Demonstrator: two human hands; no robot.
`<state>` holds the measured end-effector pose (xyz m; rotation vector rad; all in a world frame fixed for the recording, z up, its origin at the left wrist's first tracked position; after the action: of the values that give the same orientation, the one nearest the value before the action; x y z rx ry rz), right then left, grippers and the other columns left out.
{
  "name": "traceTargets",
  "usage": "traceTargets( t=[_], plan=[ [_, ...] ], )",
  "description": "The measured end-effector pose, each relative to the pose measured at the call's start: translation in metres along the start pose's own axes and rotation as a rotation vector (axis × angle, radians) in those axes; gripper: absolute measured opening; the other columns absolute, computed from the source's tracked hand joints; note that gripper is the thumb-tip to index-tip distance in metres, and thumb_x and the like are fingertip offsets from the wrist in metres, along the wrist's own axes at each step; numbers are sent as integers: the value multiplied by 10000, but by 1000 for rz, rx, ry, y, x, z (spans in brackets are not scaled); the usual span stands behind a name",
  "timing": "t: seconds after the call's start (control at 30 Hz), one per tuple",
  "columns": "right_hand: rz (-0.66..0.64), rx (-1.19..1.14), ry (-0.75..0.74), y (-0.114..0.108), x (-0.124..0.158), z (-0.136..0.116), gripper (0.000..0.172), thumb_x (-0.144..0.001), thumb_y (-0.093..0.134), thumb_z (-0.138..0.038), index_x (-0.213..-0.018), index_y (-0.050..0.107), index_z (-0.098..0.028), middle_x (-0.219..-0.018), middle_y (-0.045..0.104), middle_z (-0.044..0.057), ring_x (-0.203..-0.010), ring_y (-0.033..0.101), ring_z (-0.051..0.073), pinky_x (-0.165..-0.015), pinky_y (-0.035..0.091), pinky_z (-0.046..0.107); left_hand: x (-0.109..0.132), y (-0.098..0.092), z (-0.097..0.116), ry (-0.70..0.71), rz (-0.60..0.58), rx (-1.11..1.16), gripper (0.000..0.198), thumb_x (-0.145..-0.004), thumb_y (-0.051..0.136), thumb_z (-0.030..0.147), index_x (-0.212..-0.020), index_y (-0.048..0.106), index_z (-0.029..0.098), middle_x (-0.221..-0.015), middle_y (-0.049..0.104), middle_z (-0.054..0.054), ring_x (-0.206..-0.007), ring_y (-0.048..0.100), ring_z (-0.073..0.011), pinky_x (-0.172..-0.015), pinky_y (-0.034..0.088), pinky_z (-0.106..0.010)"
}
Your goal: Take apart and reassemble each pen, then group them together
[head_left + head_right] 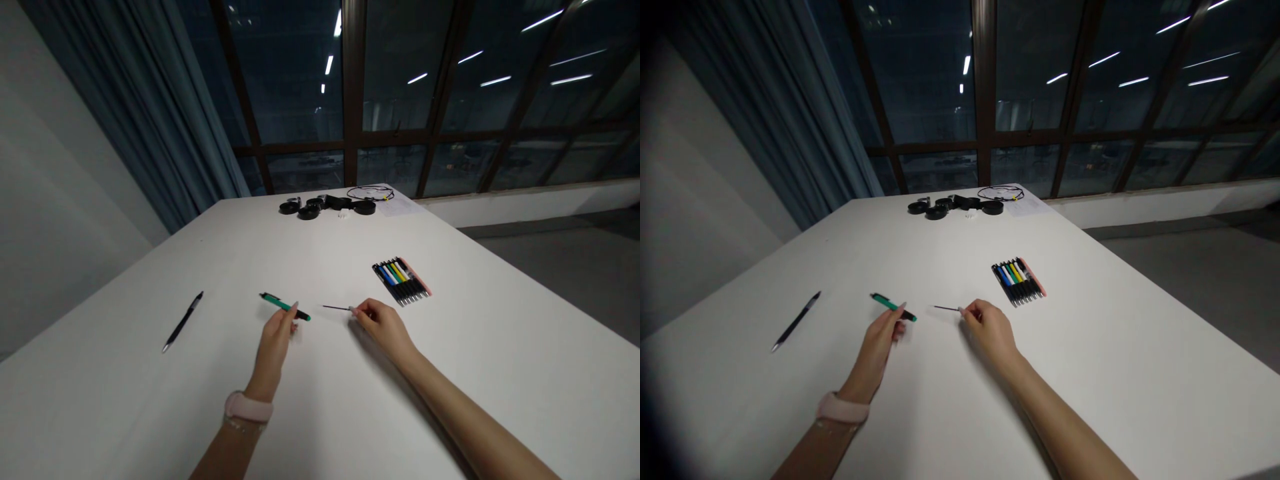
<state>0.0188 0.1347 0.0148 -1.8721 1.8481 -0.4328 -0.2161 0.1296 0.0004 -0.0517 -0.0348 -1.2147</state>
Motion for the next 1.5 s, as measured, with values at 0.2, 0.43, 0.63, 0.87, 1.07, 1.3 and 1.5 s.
traceTargets(
  t=[0.2, 0.43, 0.63, 0.87, 1.07, 1.3, 1.5],
  plan=[
    [-29, 439, -102, 5, 8, -14, 181, -919, 478, -240, -903, 654, -198, -915, 700, 64, -784, 628, 190, -643, 365, 270, 9, 13, 1, 166, -156, -398, 464, -713, 608, 625, -522, 498, 216, -462, 386, 61, -468, 353, -120, -506, 237, -255],
    [-54, 625, -182, 18, 9, -19, 186, -946, 440, -210, -936, 622, -180, -924, 696, 82, -801, 652, 209, -617, 362, 281, 16, 12, 10, 361, -135, -833, 369, -795, 557, 467, -525, 480, 228, -490, 483, 39, -490, 431, -151, -580, 236, -274],
    [-73, 609, -177, 19, 11, -22, 175, -951, 453, -254, -919, 611, -186, -902, 701, 81, -788, 652, 203, -616, 355, 278, 20, 18, 14, 477, -166, -1109, 351, -861, 455, 404, -564, 494, 222, -594, 611, -8, -587, 537, -185, -664, 270, -301],
    [-142, 470, -171, 26, 18, -28, 187, -941, 459, -248, -903, 634, -192, -869, 715, 42, -766, 654, 175, -632, 361, 255, 23, 23, 17, 555, -196, -1282, 353, -899, 407, 395, -625, 536, 214, -658, 652, -23, -680, 595, -210, -686, 278, -325],
    [-193, 400, -222, 31, 22, -34, 183, -936, 481, -251, -917, 657, -204, -902, 703, 21, -805, 641, 154, -675, 383, 238, 25, 27, 20, 581, -188, -1357, 367, -910, 413, 406, -622, 531, 212, -663, 660, -19, -695, 606, -209, -692, 280, -337],
    [-199, 385, -294, 34, 27, -42, 207, -939, 471, -246, -936, 672, -194, -904, 668, 31, -816, 627, 146, -705, 415, 227, 25, 29, 20, 595, -187, -1370, 417, -925, 381, 458, -631, 537, 208, -664, 660, -28, -688, 609, -208, -682, 278, -339],
    [-134, 395, -272, 32, 23, -35, 297, -947, 426, -211, -1200, 576, -173, -1085, 678, 75, -961, 639, 175, -811, 446, 253, 24, 28, 18, 588, -195, -1350, 453, -945, 338, 466, -639, 547, 204, -667, 662, -30, -689, 609, -204, -687, 285, -334]
  ],
)
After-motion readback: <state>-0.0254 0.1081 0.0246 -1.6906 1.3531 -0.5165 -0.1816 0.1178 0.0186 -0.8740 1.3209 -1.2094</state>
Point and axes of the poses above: each hand's wrist, its own x-axis away from the middle knuckle, its own y-axis out of the palm, z = x × y, the point moved 5 cm from there along -x, towards the middle knuckle
